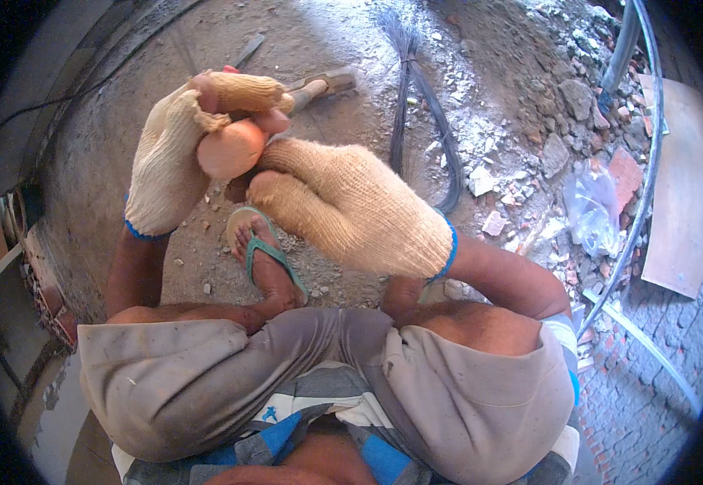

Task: The person sits on the floor and uses pliers and a hammer to twist and shape a thin metal wire. They repeatedly bend the wire into loops and secure it with the tools.

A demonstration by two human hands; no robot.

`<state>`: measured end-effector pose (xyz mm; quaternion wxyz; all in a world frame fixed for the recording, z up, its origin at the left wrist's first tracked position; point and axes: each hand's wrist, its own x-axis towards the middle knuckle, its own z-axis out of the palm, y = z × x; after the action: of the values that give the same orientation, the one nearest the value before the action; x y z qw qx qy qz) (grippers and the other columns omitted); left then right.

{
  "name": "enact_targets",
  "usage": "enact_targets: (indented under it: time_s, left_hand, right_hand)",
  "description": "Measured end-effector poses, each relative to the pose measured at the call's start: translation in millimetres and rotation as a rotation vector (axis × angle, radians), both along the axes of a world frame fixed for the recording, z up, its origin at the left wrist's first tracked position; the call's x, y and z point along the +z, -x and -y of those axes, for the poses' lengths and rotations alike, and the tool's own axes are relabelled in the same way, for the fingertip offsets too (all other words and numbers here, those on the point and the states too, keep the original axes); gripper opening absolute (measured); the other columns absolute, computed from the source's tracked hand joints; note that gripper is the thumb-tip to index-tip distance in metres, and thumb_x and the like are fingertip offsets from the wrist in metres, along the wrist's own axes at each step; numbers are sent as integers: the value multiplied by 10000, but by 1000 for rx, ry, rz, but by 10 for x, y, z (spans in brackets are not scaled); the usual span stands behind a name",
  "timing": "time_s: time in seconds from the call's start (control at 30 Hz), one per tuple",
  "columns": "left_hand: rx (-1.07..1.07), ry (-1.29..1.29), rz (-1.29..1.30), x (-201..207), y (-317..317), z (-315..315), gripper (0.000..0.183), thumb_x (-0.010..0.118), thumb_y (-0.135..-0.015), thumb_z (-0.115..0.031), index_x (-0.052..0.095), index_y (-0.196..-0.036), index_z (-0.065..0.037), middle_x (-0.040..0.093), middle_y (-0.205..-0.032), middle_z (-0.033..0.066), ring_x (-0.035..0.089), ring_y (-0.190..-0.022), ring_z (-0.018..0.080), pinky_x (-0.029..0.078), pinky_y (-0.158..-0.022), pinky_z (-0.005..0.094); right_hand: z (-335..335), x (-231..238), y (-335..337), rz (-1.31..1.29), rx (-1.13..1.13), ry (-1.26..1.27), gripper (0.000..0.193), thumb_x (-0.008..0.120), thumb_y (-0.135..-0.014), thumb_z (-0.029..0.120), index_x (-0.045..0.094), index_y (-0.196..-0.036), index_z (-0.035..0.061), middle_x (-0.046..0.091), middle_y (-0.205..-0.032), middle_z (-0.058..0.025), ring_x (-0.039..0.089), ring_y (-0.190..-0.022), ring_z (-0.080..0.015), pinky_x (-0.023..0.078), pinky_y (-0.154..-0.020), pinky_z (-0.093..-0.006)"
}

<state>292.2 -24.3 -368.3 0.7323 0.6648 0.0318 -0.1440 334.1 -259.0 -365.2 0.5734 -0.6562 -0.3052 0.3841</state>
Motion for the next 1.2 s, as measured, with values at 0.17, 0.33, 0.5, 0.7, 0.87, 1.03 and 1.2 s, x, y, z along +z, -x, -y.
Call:
enact_targets:
  time_s: [0.17, 0.33, 0.5, 0.7, 0.87, 1.03, 1.2]
  left_hand:
    - [117, 33, 51, 2, 126, -143, 671, 416, -1134, -510, 581, -1386, 90, 744, -1075, 209, 652, -1255, 400, 418, -1201, 528]
    - [286, 213, -95, -71, 394, -168, 661, 403, -1138, -496, 551, -1423, 82, 738, -1034, 213, 598, -1321, 431, 378, -1220, 549]
    - [374, 252, -82, -170, 408, -106, 678, 369, -1144, -499, 516, -1467, 78, 738, -1007, 212, 620, -1280, 407, 372, -1232, 524]
    - [155, 171, 20, -98, 176, -140, 655, 507, -1120, -499, 590, -1411, 82, 767, -961, 162, 725, -1005, 192, 566, -944, 313]
    - [55, 192, -27, -111, -24, -151, 656, 467, -1129, -507, 641, -1358, 83, 746, -906, 112, 703, -937, 167, 548, -956, 305]
    - [1, 131, -45, -163, -20, -96, 1120, 262, -967, -899, 642, -1281, 107, 703, -1054, 168, 683, -1063, 301, 461, -1115, 474]
    - [6, 167, 315, -325, -42, 63, 983, 622, -879, -835, 582, -1338, 32, 645, -1225, 102, 617, -1158, 177, 493, -1054, 369]
  right_hand:
    - [27, -169, 112, 76, 124, -41, 323, 594, -1089, 268, 678, -1288, 29, 754, -1085, -153, 743, -950, -295, 582, -842, -399]
    - [-77, -296, 271, 82, 182, 6, 301, 634, -1047, 200, 704, -1299, 51, 749, -1184, -190, 745, -1073, -358, 581, -937, -428]
    - [-138, -318, 353, 94, 150, -32, 318, 656, -1022, 147, 713, -1321, 54, 758, -1194, -184, 749, -1101, -342, 585, -959, -414]
    - [-130, -267, 347, 84, 73, -46, 332, 661, -1015, 128, 701, -1333, 45, 763, -1223, -172, 753, -1118, -329, 589, -965, -399]
    - [-232, -259, 346, 61, 16, -99, 333, 660, -1016, 134, 692, -1332, 35, 770, -1205, -173, 761, -1101, -333, 595, -939, -401]
    - [-235, -150, 276, -22, -44, -16, 333, 633, -1040, 204, 679, -1325, 37, 772, -1091, -184, 772, -1029, -323, 588, -903, -419]
    - [-268, -30, 145, -70, -92, 48, 300, 592, -1054, 186, 672, -1268, -7, 760, -1039, -198, 766, -949, -311, 579, -837, -418]
